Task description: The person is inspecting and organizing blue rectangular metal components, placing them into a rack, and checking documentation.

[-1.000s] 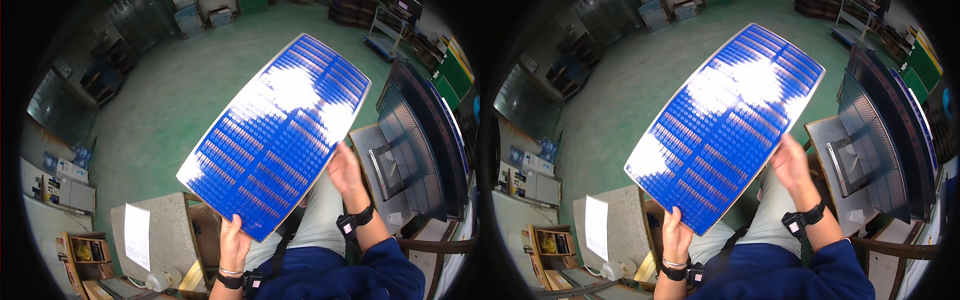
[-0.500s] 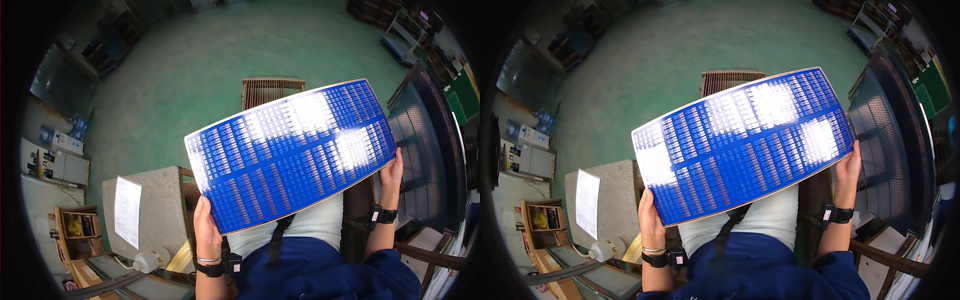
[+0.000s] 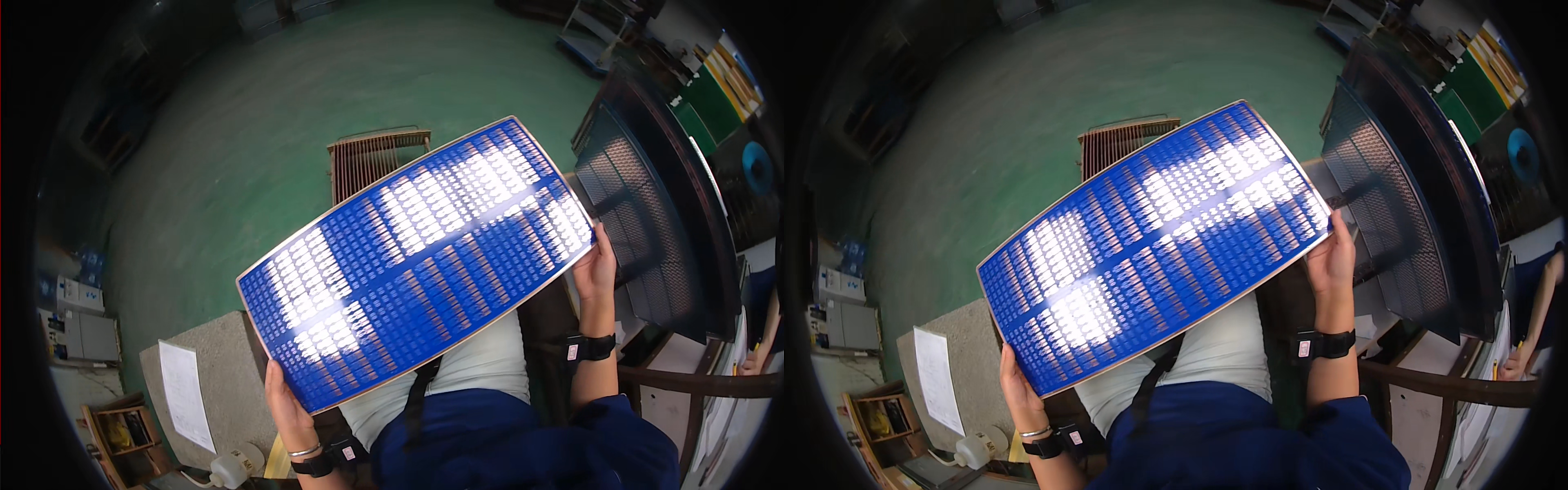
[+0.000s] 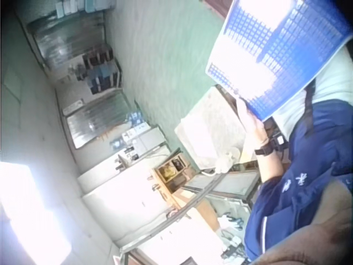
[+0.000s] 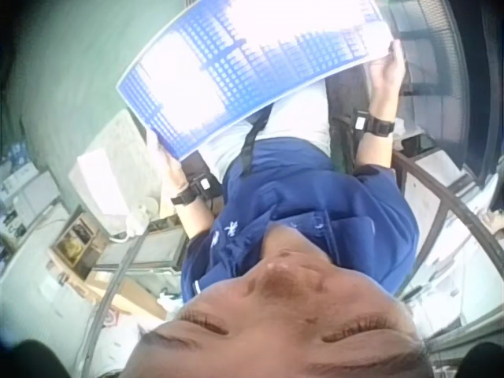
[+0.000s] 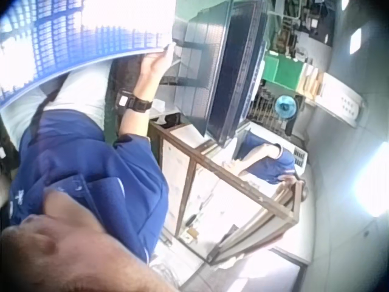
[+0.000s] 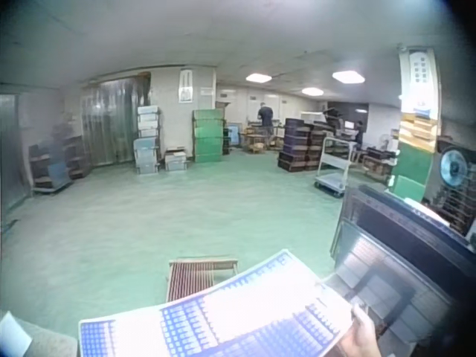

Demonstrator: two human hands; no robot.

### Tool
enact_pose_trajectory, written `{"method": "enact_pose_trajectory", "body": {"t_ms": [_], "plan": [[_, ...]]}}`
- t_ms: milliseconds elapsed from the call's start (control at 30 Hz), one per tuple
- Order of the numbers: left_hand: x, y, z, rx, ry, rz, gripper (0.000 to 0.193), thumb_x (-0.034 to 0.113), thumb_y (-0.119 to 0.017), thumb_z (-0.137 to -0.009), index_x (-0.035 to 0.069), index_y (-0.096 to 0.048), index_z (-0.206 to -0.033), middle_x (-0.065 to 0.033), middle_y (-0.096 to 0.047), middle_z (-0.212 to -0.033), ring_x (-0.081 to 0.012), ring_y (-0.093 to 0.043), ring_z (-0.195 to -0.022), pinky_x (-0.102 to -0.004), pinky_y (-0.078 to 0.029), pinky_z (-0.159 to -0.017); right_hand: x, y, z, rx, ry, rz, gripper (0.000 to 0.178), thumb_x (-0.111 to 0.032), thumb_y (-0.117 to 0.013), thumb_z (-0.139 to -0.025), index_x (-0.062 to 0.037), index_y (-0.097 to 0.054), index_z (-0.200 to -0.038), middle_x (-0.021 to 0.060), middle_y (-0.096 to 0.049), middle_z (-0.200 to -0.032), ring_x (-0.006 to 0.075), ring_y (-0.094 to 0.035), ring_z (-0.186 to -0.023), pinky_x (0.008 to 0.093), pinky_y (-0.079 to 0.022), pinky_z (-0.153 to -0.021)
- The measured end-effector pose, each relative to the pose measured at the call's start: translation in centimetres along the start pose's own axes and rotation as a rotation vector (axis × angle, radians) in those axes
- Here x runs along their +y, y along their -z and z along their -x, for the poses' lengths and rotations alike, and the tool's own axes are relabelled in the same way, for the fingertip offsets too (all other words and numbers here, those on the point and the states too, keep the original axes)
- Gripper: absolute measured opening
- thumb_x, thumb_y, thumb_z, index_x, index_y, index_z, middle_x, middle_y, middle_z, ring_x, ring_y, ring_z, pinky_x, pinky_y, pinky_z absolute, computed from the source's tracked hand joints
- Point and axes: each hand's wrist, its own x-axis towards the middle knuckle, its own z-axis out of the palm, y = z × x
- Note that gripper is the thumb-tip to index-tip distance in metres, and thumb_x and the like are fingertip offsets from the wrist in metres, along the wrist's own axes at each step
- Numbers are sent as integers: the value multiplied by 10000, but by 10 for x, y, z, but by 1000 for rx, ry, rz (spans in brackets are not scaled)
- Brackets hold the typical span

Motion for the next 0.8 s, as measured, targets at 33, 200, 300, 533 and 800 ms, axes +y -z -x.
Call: {"method": "enact_pose_trajectory", "body": {"t_ms": [33,200,300,533,800], "plan": [[-1,9,-5,-19,4,-26,379,265,-434,-960,-22,-489,-1202,-97,-590,-1112,-157,-575,-980,-282,-455,-851,-1,-3,2,-9,-5,0,401,-222,-348,-976,91,-467,-1197,163,-577,-1154,204,-583,-1025,321,-455,-904],[-1,23,-6,-24,4,-52,407,305,-432,-959,-18,-492,-1200,-96,-584,-1116,-164,-573,-970,-291,-458,-845,-8,-23,16,-113,-29,41,447,-239,-377,-956,95,-439,-1247,150,-575,-1171,177,-583,-1023,297,-461,-895],[0,22,-5,18,-24,-122,380,322,-426,-960,6,-538,-1140,-94,-611,-1076,-170,-591,-936,-302,-476,-821,-9,-26,17,-164,-33,18,442,-239,-370,-959,95,-451,-1235,145,-588,-1147,167,-588,-1009,285,-465,-883],[0,28,-7,19,-41,-171,418,351,-420,-957,1,-523,-1160,-100,-603,-1079,-181,-590,-941,-317,-480,-822,-9,-26,18,-185,-26,22,431,-241,-364,-961,97,-473,-1205,130,-608,-1096,152,-600,-964,266,-474,-851],[-1,34,-6,91,-81,-204,443,370,-428,-952,-13,-518,-1157,-115,-594,-1079,-198,-590,-933,-331,-487,-811,-8,-28,22,-203,-4,100,386,-217,-398,-950,96,-513,-1144,123,-614,-1031,147,-598,-913,257,-464,-839]]}}
